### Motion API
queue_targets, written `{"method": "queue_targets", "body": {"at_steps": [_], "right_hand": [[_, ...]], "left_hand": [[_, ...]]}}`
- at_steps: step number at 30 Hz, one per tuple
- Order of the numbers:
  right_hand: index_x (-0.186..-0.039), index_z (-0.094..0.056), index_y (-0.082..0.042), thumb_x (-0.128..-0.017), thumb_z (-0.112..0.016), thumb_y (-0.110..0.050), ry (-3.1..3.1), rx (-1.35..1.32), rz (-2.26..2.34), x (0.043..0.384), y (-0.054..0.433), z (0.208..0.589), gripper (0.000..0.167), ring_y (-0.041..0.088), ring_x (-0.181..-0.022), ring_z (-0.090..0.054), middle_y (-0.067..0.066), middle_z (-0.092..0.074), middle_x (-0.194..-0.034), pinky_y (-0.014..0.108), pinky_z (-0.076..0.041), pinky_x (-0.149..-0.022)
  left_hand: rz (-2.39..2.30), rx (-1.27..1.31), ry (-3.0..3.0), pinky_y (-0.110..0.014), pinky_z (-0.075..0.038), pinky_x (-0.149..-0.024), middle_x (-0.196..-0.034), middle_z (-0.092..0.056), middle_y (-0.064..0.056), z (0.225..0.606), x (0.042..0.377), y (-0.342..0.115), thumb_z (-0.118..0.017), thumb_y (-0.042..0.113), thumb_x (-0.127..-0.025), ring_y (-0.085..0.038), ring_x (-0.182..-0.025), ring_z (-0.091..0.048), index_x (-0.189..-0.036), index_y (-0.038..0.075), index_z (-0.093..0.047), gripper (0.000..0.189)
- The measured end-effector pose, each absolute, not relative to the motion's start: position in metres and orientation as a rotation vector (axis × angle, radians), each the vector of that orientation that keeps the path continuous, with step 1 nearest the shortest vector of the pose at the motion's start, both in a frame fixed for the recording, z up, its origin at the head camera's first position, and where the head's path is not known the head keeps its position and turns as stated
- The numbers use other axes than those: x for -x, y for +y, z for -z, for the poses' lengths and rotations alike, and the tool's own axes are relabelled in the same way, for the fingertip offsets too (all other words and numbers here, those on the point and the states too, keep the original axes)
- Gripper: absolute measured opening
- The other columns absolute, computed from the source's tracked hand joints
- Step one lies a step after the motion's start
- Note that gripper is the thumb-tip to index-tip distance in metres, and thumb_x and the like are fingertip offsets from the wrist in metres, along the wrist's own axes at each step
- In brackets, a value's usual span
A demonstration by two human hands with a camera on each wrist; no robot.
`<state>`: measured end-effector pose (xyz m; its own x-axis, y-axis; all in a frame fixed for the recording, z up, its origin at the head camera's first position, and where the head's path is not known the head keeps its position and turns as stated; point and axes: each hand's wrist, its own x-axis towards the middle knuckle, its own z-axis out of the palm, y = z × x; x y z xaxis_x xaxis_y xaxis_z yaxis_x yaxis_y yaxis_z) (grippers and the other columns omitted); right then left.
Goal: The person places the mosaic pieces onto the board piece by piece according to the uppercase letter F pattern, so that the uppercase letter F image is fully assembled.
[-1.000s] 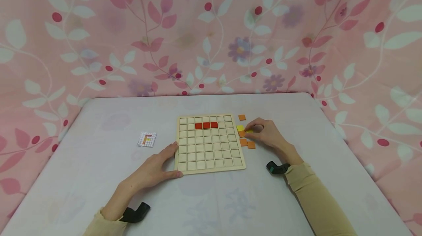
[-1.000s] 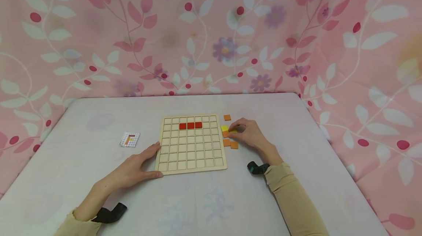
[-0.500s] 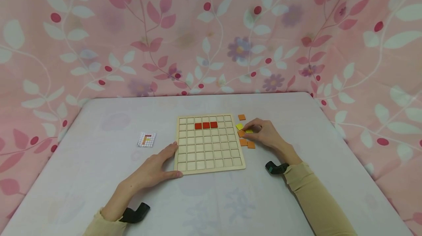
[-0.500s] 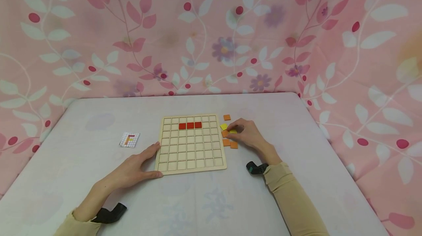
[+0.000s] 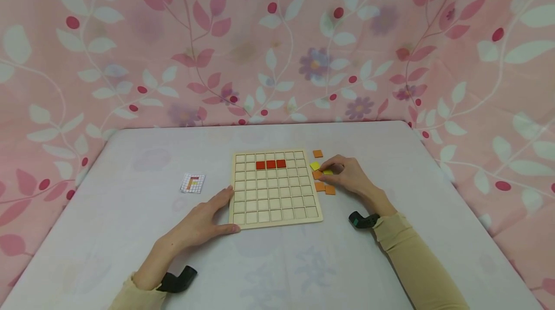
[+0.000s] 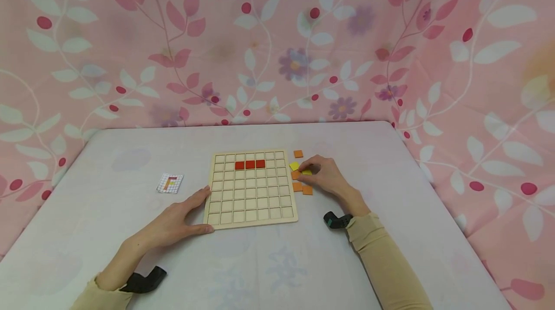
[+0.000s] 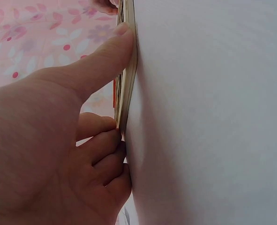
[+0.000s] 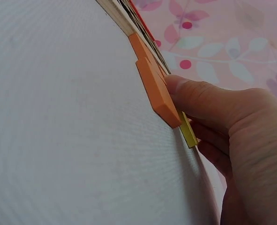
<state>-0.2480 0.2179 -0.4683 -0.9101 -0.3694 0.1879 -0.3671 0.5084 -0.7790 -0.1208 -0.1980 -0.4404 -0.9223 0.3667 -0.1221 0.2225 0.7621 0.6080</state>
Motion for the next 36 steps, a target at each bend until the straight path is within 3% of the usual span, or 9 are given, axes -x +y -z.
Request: {"method": "queue_targets", "body": {"at_steps": [12,19,29,36], "right_hand": [[-0.102,-0.074,-0.016,-0.08,-0.086,-0.028,2.724,0.625,1.423,0.248,0.218,0.468,0.028,0.024,-0.114,-0.062,0.001,-0.072,-0.106,0.053,-0.038,-0.112],[-0.1,-0.074,-0.019,-0.079,-0.086,-0.035,2.753,0.472,1.413,0.245,0.211,0.457,0.03,0.023,-0.114,-0.06,-0.001,-0.072,-0.107,0.048,-0.042,-0.106],[-0.098,-0.075,-0.021,-0.078,-0.086,-0.039,2.758,0.466,1.397,0.246,0.175,0.45,0.029,0.03,-0.133,-0.05,0.005,-0.069,-0.12,0.054,-0.032,-0.116],[-0.099,-0.076,-0.021,-0.079,-0.086,-0.032,2.748,0.578,1.439,0.244,0.146,0.448,0.025,0.021,-0.113,-0.058,-0.005,-0.072,-0.1,0.047,-0.041,-0.106]], "left_hand": [[-0.9,-0.457,2.726,-0.055,-0.031,-0.117,-0.165,-0.026,-0.005,0.443,0.121,-0.199,-0.079,0.053,-0.079,-0.03,-0.151,-0.026,-0.159,0.012,-0.027,0.104],[-0.903,-0.452,2.717,-0.055,-0.03,-0.117,-0.165,-0.026,-0.005,0.442,0.121,-0.198,-0.079,0.053,-0.079,-0.03,-0.151,-0.026,-0.159,0.012,-0.026,0.104],[-0.906,-0.45,2.718,-0.055,-0.03,-0.117,-0.165,-0.026,-0.005,0.44,0.119,-0.198,-0.08,0.052,-0.08,-0.03,-0.151,-0.026,-0.159,0.012,-0.027,0.103],[-0.905,-0.453,2.718,-0.055,-0.029,-0.118,-0.165,-0.025,-0.005,0.44,0.121,-0.198,-0.08,0.051,-0.08,-0.03,-0.151,-0.025,-0.159,0.013,-0.026,0.104]]}}
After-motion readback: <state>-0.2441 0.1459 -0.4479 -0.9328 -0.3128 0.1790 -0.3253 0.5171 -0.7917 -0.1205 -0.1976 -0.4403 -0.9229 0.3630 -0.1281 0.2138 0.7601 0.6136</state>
